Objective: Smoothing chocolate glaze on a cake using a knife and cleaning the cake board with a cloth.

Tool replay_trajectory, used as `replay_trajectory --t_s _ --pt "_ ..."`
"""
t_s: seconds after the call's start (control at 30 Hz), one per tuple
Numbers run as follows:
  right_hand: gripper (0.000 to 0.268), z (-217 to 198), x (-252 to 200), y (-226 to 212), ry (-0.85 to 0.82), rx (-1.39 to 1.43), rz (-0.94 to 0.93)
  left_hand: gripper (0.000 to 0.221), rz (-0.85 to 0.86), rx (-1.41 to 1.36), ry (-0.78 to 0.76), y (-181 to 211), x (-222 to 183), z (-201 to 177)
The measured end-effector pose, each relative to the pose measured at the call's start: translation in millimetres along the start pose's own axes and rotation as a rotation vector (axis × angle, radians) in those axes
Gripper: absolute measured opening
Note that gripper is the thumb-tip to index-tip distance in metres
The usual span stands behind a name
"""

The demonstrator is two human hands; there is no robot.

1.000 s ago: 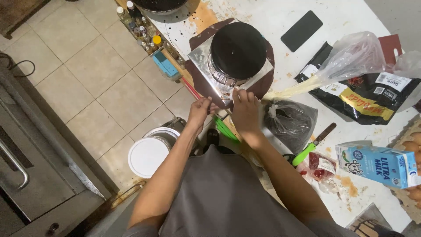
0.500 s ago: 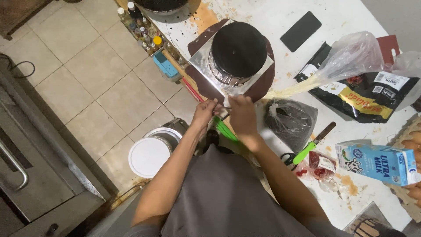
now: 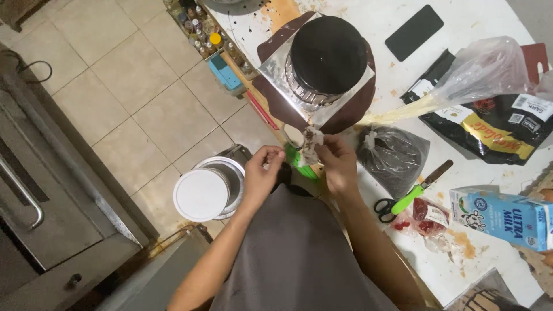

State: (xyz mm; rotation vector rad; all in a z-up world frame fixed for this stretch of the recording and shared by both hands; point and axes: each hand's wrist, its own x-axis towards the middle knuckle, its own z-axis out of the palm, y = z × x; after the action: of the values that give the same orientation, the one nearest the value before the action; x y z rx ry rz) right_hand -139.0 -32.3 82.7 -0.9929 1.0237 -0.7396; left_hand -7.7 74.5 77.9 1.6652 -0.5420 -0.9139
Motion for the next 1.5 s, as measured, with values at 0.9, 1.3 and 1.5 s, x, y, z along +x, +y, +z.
replay_trajectory --t_s 0.9,1.3,1.5 --pt "0.019 10.2 -4.4 -14.3 -0.307 -0.885 -0.052 0.026 0.586 0.487 0.152 30.6 4.7 -23.8" --pt "0.012 2.3 -0.6 -11.1 -0.006 -0.926 -0.469 0.030 0.047 0.156 -0.324 -6.3 30.1 40.8" --pt "0.033 -0.9 20.7 -23.1 0.153 -0.656 -0.226 0.025 0.125 0.248 0.189 -6.4 76.4 20.8"
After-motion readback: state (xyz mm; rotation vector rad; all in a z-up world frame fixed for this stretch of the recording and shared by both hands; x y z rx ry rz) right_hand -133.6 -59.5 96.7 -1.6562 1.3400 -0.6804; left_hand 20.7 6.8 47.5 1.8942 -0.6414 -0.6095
